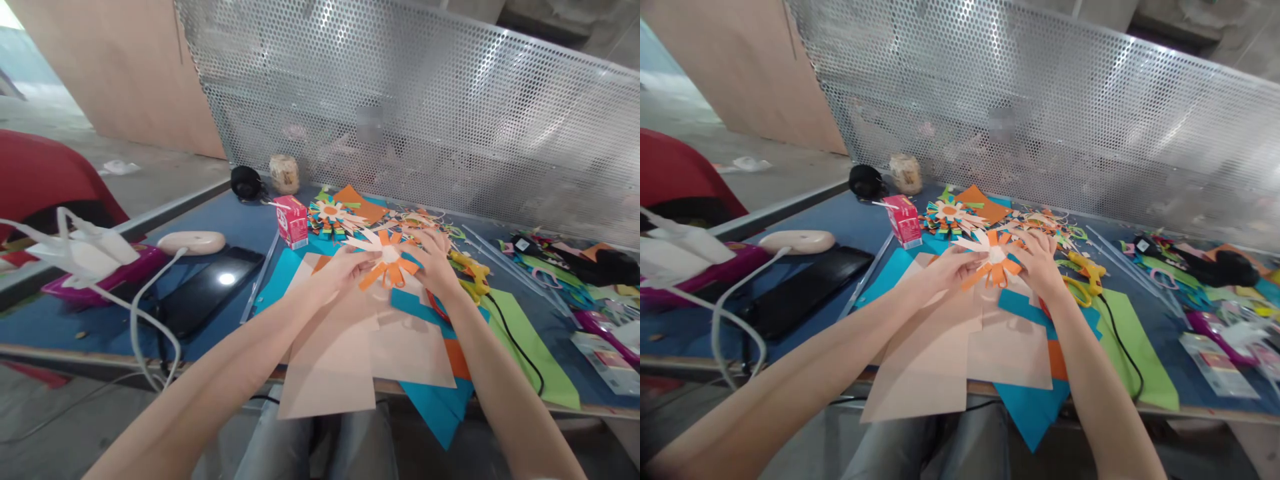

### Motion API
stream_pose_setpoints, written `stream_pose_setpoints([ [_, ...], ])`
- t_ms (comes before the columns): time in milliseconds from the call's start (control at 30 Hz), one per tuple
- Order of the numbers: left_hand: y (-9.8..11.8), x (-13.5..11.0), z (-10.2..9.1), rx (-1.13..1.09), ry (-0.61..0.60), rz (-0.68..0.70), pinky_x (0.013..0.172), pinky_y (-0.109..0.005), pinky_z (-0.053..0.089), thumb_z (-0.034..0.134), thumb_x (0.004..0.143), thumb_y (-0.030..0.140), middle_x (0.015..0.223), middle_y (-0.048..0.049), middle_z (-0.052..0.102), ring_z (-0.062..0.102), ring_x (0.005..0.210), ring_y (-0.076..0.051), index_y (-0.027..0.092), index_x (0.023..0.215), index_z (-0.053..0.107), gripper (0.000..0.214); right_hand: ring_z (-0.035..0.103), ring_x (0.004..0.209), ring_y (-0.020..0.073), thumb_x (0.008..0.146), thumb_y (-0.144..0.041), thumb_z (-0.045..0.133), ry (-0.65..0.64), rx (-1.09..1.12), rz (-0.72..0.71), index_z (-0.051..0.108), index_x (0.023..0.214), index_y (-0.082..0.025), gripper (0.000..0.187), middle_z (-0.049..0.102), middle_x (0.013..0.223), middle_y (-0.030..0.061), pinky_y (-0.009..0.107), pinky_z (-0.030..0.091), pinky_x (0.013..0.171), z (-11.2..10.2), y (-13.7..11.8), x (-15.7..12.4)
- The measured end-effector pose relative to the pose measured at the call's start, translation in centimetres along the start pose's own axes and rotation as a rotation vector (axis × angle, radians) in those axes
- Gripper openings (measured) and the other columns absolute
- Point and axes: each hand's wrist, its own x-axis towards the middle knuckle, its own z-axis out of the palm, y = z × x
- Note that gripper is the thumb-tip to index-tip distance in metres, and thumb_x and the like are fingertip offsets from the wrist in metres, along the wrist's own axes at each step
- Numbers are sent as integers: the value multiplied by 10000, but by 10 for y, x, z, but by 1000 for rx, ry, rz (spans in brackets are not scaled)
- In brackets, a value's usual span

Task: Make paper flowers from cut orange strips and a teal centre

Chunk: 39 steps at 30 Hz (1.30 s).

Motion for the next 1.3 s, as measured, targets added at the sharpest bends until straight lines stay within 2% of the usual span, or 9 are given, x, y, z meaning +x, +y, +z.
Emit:
stream_pose_setpoints([
  [133, 10, -5, 6, -94, -34, -113, 680, -276, 511, 693, 640, 464, 648, -49, 665, 650, 611, -162, 147, 681, 559, 346, 520, 985, 206, 800, -242, 532, 132, 230, 77, 672, 843, -254, 147, 669, 949, 30, 392, 371, 918, 1, -7, 3],
  [267, 13, -10, 6, 52, -80, -225, 609, -374, 506, 421, 644, 760, 637, -121, 666, 658, 610, -267, 147, 768, 599, 650, 596, 795, 192, 736, -320, 595, 342, 391, 435, 651, 780, -193, 146, 674, 801, 44, 338, 457, 773, 3, -6, 6],
  [333, 11, -15, 7, 294, -68, -75, 508, -310, 467, 430, 664, 735, 544, -79, 624, 609, 482, -213, 161, 726, 591, 599, 603, 699, 182, 713, -359, 603, 359, 454, 598, 637, 714, -181, 181, 664, 713, 29, 307, 469, 689, 3, -4, 6],
  [433, 9, -22, 7, 716, -59, 310, 457, -236, 392, 452, 768, 588, 480, -25, 564, 523, 421, -133, 178, 664, 576, 440, 564, 551, 156, 691, -385, 605, 343, 495, 677, 560, 518, -179, 273, 586, 520, -6, 280, 454, 600, 4, -1, 6],
  [567, 15, -26, 7, 1098, 51, 927, 757, -294, 445, 527, 796, 345, 762, -43, 661, 611, 769, -167, 197, 870, 597, 181, 591, 619, 163, 708, -388, 603, 336, 485, 624, 601, 636, -174, 226, 645, 651, 19, 288, 466, 629, 4, -4, 6],
  [633, 18, -25, 6, 1201, 96, 1180, 925, -361, 377, 580, 761, 290, 1003, -74, 651, 563, 1018, -203, 199, 1016, 558, 271, 609, 705, 178, 726, -366, 600, 333, 447, 531, 629, 743, -177, 192, 670, 756, 45, 307, 476, 678, 4, -7, 6],
  [733, 17, -25, 5, 1306, 118, 1370, 1005, -397, 299, 607, 750, 287, 1208, -107, 566, 452, 1197, -229, 200, 1195, 448, 481, 611, 797, 186, 760, -300, 581, 336, 391, 272, 649, 775, -197, 125, 676, 809, 53, 330, 476, 748, 3, -10, 4],
  [867, 14, -26, 6, 1329, 106, 1409, 1013, -391, 282, 595, 765, 277, 1234, -104, 552, 434, 1222, -226, 216, 1274, 364, 562, 605, 848, 181, 805, -263, 532, 297, 349, 59, 664, 849, -247, 140, 683, 866, 35, 356, 473, 796, 0, -8, 1],
  [1300, 15, -34, 10, 1377, 74, 1309, 900, -360, 375, 528, 820, 208, 989, -50, 676, 580, 1013, -179, 220, 1047, 552, 229, 599, 851, 179, 819, -273, 522, 346, 264, 6, 669, 894, -290, 166, 681, 891, 23, 364, 470, 798, -3, -5, -1],
])
